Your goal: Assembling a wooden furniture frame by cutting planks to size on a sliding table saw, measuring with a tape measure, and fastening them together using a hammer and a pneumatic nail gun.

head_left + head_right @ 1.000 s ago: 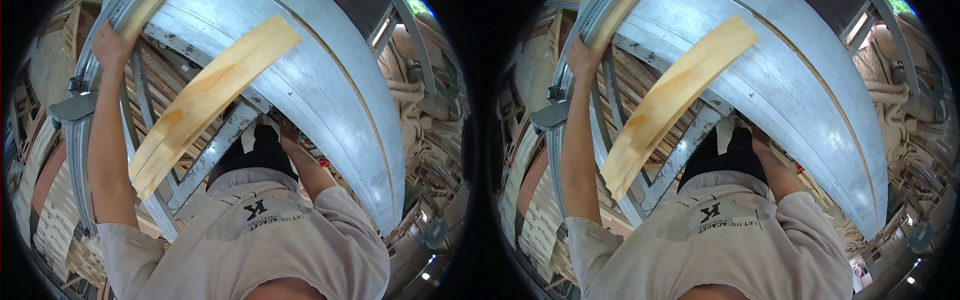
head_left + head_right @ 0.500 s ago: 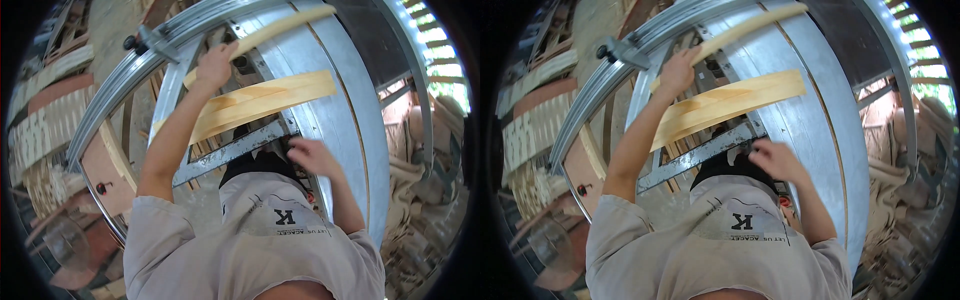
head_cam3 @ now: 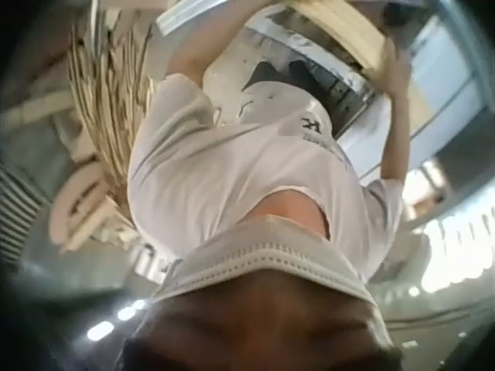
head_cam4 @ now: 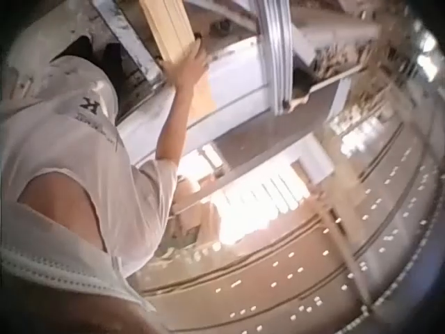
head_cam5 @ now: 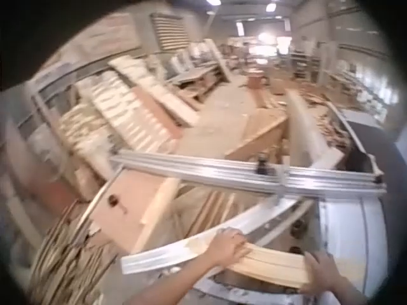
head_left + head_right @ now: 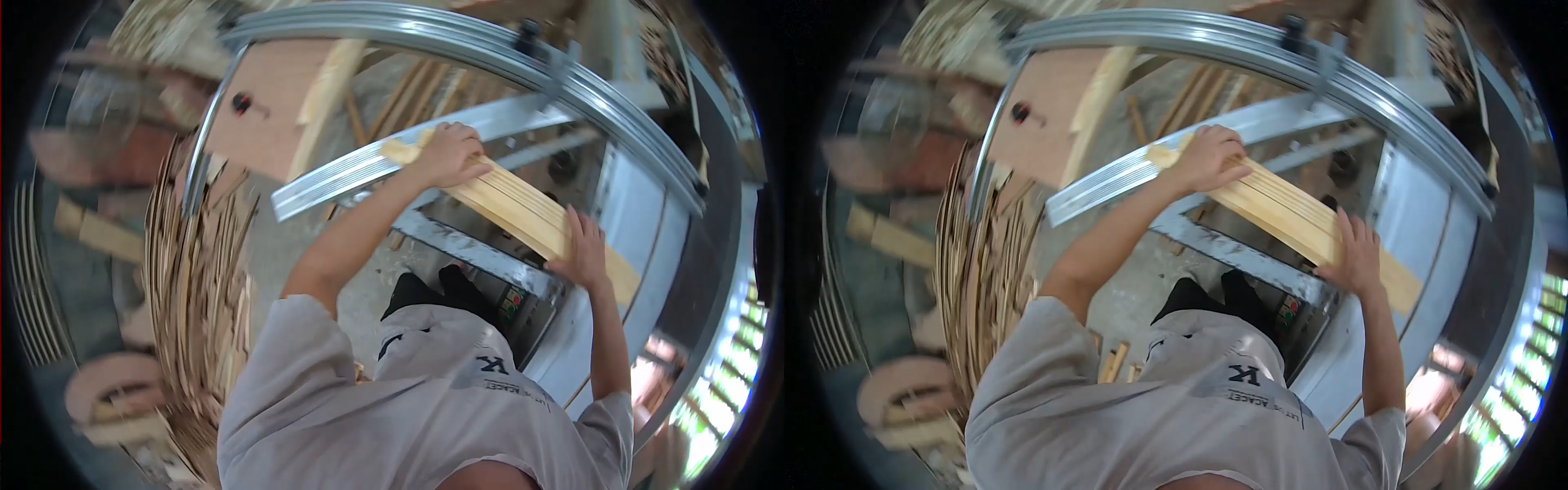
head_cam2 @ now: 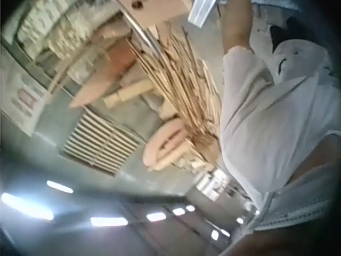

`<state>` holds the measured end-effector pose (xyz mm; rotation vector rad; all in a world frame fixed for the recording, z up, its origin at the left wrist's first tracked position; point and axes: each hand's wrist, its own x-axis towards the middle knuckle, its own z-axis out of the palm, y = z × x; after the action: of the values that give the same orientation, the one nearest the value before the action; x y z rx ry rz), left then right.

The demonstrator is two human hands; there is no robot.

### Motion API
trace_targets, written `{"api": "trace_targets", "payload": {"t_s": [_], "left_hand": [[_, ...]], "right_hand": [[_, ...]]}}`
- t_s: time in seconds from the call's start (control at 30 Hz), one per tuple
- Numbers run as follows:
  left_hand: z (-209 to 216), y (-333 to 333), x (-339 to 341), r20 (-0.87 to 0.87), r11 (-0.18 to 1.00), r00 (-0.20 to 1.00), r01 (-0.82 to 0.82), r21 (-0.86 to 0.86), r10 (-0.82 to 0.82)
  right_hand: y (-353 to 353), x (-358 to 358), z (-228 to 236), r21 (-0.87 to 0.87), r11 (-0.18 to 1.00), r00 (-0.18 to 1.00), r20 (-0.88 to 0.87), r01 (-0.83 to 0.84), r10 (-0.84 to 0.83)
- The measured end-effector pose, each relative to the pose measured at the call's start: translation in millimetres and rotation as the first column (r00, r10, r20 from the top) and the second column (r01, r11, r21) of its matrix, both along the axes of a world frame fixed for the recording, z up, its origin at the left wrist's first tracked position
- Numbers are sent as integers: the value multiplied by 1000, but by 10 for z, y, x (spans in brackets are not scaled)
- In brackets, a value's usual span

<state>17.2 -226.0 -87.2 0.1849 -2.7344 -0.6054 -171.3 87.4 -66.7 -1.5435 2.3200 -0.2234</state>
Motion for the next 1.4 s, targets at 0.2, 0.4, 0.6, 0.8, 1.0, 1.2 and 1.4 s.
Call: {"api": "trace_targets", "payload": {"t_s": [0.2, 0.4, 0.6, 0.8, 1.0, 1.2, 1.4], "left_hand": [[207, 459, 1210, -169, 827, 853, -402, 392, 494], [-330, 1602, 2598, 53, 336, 698, -409, 849, 714], [-269, 2408, 3139, 82, -163, 708, 47, 986, 702], [292, 2315, 3852, 78, -266, 364, 501, 823, 928], [376, 1966, 5214, 236, -200, 22, 613, 764, 971], [272, 1412, 6565, 176, 30, -332, 531, 847, 927], [388, 491, 8188, 174, 68, -595, 361, 930, 784]], "right_hand": [[-91, 225, -82, -184, 969, 979, -153, -163, 135], [-173, 568, 51, -25, 1000, 954, 299, -4, 12], [-460, 2222, 524, -31, 999, 734, 679, 10, 13], [-899, 4406, 1075, -85, 921, 884, 260, -379, 388], [-1273, 5464, 1244, -360, 572, 585, 83, -737, 807], [-3743, 5436, 853, -213, 819, 603, 583, -533, 544], [-6585, 4861, -488, -277, 960, 920, 384, 36, 77]]}}
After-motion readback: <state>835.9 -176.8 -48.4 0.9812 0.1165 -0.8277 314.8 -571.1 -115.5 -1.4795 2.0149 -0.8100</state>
